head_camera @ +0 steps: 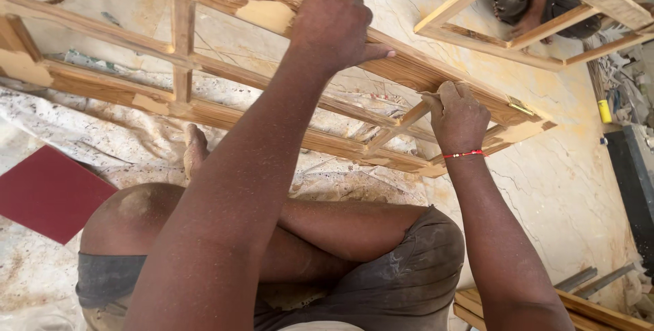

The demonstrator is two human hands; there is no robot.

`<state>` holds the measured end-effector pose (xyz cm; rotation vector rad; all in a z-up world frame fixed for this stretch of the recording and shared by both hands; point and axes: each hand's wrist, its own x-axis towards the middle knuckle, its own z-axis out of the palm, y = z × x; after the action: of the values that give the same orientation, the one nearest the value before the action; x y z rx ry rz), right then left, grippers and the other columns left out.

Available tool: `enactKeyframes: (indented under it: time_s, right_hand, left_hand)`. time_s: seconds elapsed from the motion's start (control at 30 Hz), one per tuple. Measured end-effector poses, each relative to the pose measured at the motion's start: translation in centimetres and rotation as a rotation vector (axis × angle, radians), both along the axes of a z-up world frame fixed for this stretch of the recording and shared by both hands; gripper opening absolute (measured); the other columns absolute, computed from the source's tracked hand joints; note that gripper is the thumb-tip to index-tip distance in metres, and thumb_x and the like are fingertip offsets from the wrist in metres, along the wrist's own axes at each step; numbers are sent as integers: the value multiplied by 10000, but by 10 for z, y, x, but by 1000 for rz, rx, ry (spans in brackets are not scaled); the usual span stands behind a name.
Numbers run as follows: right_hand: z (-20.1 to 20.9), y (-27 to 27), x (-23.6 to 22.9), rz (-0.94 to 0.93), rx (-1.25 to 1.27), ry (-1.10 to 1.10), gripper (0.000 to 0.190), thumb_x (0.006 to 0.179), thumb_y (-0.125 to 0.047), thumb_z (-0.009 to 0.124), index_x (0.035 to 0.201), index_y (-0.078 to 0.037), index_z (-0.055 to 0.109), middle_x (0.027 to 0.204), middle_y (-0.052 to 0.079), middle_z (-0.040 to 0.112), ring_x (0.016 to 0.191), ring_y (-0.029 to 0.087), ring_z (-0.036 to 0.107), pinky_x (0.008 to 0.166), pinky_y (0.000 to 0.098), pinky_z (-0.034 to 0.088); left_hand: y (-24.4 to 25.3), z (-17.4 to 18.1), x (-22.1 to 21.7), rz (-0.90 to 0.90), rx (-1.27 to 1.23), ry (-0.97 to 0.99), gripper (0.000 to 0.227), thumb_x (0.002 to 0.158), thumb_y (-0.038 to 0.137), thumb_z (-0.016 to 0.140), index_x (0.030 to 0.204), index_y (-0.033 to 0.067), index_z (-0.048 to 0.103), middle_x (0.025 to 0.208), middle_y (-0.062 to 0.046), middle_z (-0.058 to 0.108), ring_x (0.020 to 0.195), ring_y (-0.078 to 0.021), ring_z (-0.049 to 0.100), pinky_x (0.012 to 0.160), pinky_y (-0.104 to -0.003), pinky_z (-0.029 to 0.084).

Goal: The person sits cross-legged on the floor and sands a wooden window frame using a sanding block. They hold the frame steady with one hand while moving the sanding block back and forth across the surface.

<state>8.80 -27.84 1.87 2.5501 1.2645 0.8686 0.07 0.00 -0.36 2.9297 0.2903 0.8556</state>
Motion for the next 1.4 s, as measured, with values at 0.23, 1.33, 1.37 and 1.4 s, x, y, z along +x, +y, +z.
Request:
enactKeyframes:
  time_s: [0.23,1.33,1.37,1.4]
  right_hand:
    - [-21,60,-9,143,27,35,316,988,-373,767,927,-89,643,849,93,666,675,305,670,560,441,527]
    - [-39,101,-19,364,81,78,211,957,-298,767,999,-99,713,817,89,683,695,299,673,577,438,522]
    - [-34,92,-15,256,39,79,252,963,-328,776,920,-99,682,783,86,677,665,278,668,565,430,523]
    - [-31,80,-15,146,0,90,319,969,-358,784,841,-98,652,749,83,671,634,258,662,553,423,523]
  left_hand:
    - [3,-2,3,-32,-39,68,951,846,975,397,786,102,770,731,-95,677,797,-229,628,818,-436,422]
    - [1,0,3,-49,-138,29,938,1045,724,109,566,129,654,560,-49,523,636,-195,517,844,-436,428]
    - [0,1,3,-67,-163,104,945,1049,723,98,566,125,649,567,-46,519,635,-190,517,869,-442,426]
    - [1,0,2,-70,-184,97,940,1044,722,100,563,127,644,568,-45,520,636,-191,515,876,-441,425]
